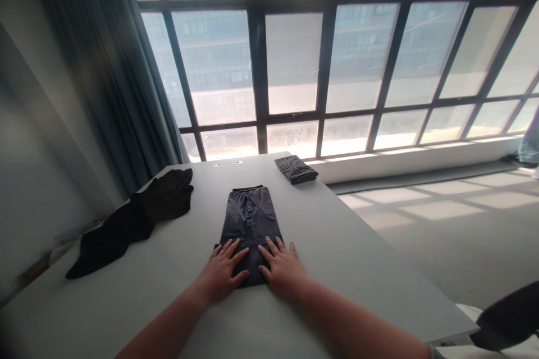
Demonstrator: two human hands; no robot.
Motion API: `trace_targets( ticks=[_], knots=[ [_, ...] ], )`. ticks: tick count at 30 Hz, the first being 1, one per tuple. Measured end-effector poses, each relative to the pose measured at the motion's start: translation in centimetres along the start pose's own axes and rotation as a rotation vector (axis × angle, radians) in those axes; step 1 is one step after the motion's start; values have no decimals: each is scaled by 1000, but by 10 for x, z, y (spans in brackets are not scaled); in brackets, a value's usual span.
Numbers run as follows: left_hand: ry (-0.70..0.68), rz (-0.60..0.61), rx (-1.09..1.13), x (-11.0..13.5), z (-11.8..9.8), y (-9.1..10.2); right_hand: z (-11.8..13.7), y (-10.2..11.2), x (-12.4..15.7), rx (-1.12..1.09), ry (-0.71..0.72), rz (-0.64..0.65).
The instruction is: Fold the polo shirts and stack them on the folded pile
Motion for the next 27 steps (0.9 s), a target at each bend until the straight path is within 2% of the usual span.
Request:
trace_targets(
  ticks=[5, 9, 11, 13, 15, 17, 19, 22, 24, 27],
  knots=[
    [35, -25, 27, -14, -6, -4, -4, 2, -18, -29, -22, -40],
    [57, -50, 24, -14, 3, -10, -15, -1, -23, -60, 28, -60],
    [144, -107, 18, -13, 13, -11, -23, -3, -24, -64, 15, -71],
    [272, -170, -1, -12, 24, -12, -30, -5, -25, -58, -51, -85],
    [336, -196, -13, -13, 33, -12, -35, -8, -27, -48, -120, -101],
    [289, -196, 8, -15, 40, -13, -38, -11, -30, -53, -125, -117],
    [212, -221, 68, -18, 45, -13, -40, -12, -31, -93, -64, -143],
    [115, -349, 215, -21, 51, -10, -44, -10, -33, -222, -4, -237],
    [49, -458, 338, -23, 55, -8, -49, -8, -34, -339, -23, -340],
    [110, -588, 503, -25, 62, -2, -57, -6, -38, -556, -118, -443]
  ],
)
Point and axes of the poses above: each hand's wrist, its own x-axis away from the middle knuckle, its own y-axis out of the back of the hand, z = x × y, the point moved 2 cm from there along -x, towards the middle knuckle, and after that the axes turned 11 degrees about x, right-handed, at the moved point
